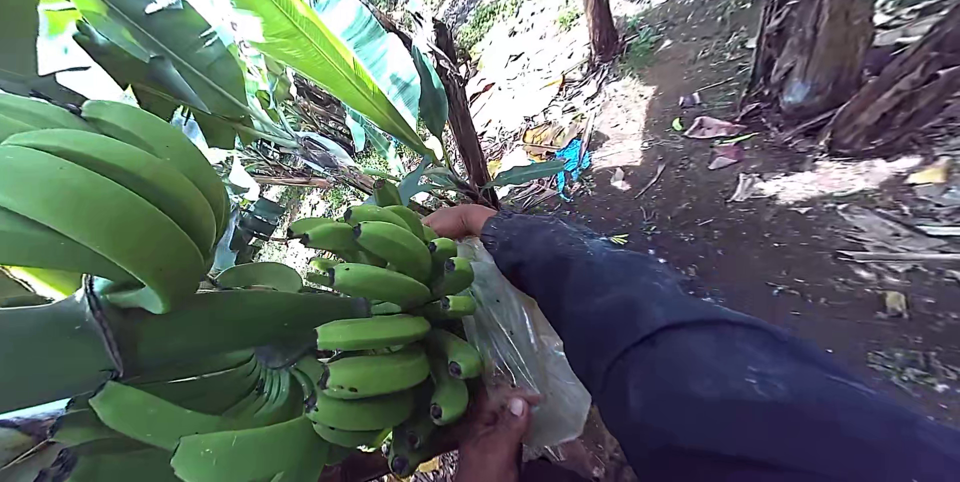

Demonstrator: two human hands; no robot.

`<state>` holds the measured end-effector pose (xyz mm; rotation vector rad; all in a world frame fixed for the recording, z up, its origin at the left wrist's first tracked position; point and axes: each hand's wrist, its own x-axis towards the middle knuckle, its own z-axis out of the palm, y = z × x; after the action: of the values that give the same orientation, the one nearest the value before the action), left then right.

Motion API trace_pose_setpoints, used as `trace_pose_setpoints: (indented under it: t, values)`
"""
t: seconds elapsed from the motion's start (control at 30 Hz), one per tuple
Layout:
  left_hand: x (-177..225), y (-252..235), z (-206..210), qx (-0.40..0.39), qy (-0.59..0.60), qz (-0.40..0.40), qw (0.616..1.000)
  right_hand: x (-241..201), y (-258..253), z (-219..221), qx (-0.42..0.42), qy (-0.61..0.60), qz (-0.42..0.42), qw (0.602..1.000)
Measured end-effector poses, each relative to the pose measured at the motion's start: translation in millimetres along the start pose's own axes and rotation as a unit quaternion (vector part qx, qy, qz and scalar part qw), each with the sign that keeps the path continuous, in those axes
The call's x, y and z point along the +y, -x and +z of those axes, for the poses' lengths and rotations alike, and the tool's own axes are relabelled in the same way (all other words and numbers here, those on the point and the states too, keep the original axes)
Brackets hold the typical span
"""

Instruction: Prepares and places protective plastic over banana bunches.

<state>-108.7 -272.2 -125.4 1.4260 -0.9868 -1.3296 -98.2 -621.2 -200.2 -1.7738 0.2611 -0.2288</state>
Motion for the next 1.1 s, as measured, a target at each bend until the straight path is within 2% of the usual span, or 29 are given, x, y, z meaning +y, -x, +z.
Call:
trace_pose_setpoints:
  t: [0.17,0.3,0.37,0.47,0.57,0.63,0.7,0.77,0.87,0.97,1.1]
  values:
    - [5,-4,0,0.007,0.008,-0.005,1.000,29,17,18,0.051,-0.081,-0.010,0.995]
    - [-1,5,-9,-0.008,0.012,-0.013,1.000,26,6,8,0.025,-0.131,0.018,0.991]
    - [-1,7,-13,0.000,0.036,-0.011,0.999,18,4,2,0.040,-0.170,0.037,0.984]
    - [3,8,-15,0.008,0.037,-0.022,0.999,15,26,5,0.095,-0.140,0.003,0.986]
    - [1,12,-18,0.054,0.035,-0.026,0.998,12,64,19,0.130,-0.124,-0.014,0.984]
    - [-7,20,-24,0.108,0.056,-0.033,0.992,9,78,24,0.108,-0.057,0.013,0.992]
    - [-16,32,-37,0.148,0.097,-0.049,0.983,-9,75,19,0.036,0.083,0.044,0.995]
    - [-24,50,-45,0.172,0.162,-0.052,0.970,-37,68,12,-0.040,0.202,0.066,0.976]
    - [-41,72,-53,0.198,0.226,-0.037,0.953,-83,65,4,-0.113,0.300,0.131,0.938]
    - [-60,80,-57,0.182,0.156,-0.051,0.969,-81,59,7,-0.089,0.328,0.143,0.929]
    - [-79,69,-54,0.078,0.095,-0.074,0.990,-55,40,10,-0.006,0.309,0.152,0.939]
